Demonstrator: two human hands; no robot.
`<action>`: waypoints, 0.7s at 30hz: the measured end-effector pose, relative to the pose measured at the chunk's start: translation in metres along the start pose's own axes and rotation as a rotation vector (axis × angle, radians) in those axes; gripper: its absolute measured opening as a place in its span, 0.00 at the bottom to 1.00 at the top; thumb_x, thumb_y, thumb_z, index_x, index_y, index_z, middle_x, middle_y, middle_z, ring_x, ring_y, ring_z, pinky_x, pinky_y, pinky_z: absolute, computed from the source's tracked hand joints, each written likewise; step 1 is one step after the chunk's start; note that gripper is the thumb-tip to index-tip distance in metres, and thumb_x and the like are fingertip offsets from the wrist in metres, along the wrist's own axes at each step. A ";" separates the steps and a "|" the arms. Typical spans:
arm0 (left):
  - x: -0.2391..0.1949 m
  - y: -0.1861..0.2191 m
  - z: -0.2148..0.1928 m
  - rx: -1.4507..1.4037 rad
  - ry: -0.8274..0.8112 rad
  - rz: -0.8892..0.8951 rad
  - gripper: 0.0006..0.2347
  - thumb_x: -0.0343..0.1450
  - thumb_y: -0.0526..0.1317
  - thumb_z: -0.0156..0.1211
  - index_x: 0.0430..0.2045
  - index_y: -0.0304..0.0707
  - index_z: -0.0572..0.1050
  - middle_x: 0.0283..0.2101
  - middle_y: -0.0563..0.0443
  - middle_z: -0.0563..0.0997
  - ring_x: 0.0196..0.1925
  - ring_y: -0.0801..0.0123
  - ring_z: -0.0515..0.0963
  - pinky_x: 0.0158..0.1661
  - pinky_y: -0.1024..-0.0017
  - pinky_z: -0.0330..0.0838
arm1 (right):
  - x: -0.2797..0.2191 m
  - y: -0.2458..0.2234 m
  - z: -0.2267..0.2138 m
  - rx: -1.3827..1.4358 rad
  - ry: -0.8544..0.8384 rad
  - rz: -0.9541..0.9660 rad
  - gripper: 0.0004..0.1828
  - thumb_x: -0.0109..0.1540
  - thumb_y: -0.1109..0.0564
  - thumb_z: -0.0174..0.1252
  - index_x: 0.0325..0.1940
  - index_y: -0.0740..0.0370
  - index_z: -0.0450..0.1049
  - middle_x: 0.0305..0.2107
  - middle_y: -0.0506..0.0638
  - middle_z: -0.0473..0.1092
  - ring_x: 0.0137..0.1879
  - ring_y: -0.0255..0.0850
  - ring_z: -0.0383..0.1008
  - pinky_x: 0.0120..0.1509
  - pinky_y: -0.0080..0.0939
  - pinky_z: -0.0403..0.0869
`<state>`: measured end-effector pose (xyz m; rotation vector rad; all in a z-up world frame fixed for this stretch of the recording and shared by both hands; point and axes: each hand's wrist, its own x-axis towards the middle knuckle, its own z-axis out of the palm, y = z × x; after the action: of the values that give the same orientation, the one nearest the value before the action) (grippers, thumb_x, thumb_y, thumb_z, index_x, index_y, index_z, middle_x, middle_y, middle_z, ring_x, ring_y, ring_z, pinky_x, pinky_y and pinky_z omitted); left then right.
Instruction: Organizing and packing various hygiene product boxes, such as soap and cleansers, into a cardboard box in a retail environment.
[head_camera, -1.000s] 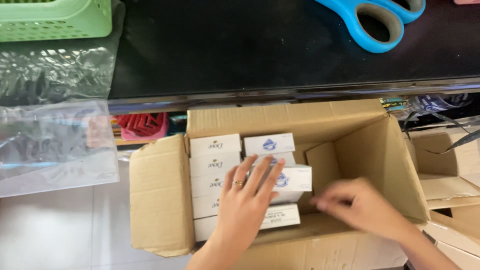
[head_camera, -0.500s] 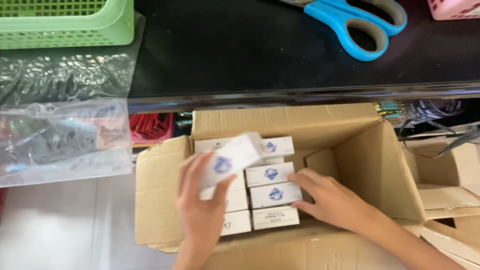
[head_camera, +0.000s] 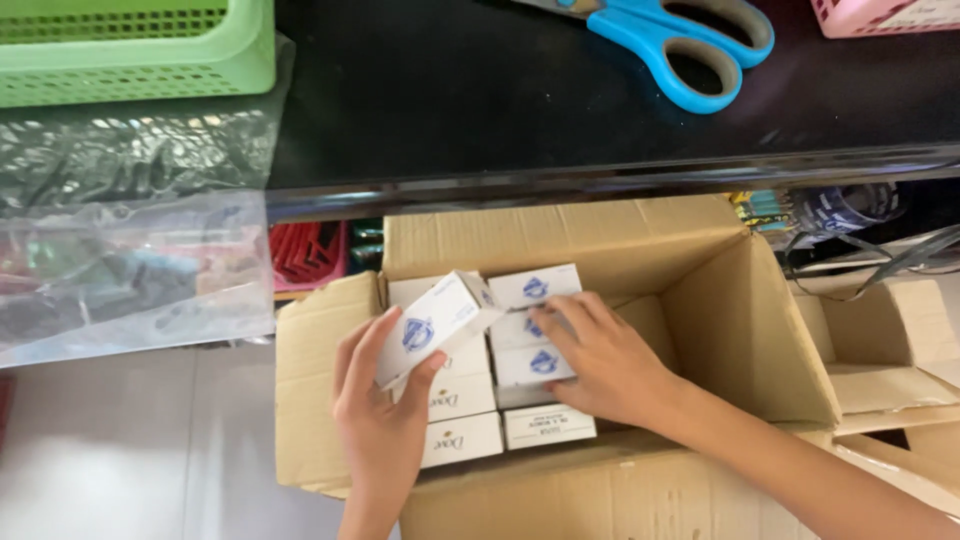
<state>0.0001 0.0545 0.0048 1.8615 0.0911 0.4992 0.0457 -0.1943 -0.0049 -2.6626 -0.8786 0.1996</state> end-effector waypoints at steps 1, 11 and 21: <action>0.001 0.002 -0.004 0.040 -0.004 0.010 0.22 0.64 0.30 0.73 0.54 0.32 0.74 0.52 0.45 0.77 0.52 0.62 0.79 0.52 0.68 0.75 | 0.002 -0.001 0.002 -0.012 0.001 0.057 0.48 0.44 0.49 0.75 0.64 0.67 0.65 0.59 0.60 0.60 0.65 0.59 0.58 0.66 0.54 0.66; 0.023 0.006 -0.011 0.187 -0.125 0.004 0.20 0.67 0.36 0.68 0.54 0.33 0.74 0.51 0.41 0.78 0.48 0.53 0.81 0.46 0.65 0.76 | -0.020 0.017 0.009 0.136 0.117 0.068 0.31 0.48 0.47 0.74 0.48 0.64 0.71 0.48 0.56 0.66 0.58 0.56 0.67 0.58 0.50 0.73; 0.033 0.000 0.013 0.818 -0.143 0.446 0.17 0.67 0.40 0.59 0.50 0.35 0.75 0.61 0.39 0.72 0.63 0.44 0.68 0.59 0.46 0.55 | -0.037 0.010 -0.027 0.161 -0.062 0.192 0.25 0.54 0.50 0.69 0.51 0.62 0.72 0.43 0.56 0.74 0.49 0.59 0.75 0.50 0.53 0.74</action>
<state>0.0353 0.0532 0.0109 2.7377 -0.2624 0.6945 0.0278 -0.2311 0.0184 -2.5988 -0.5962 0.3838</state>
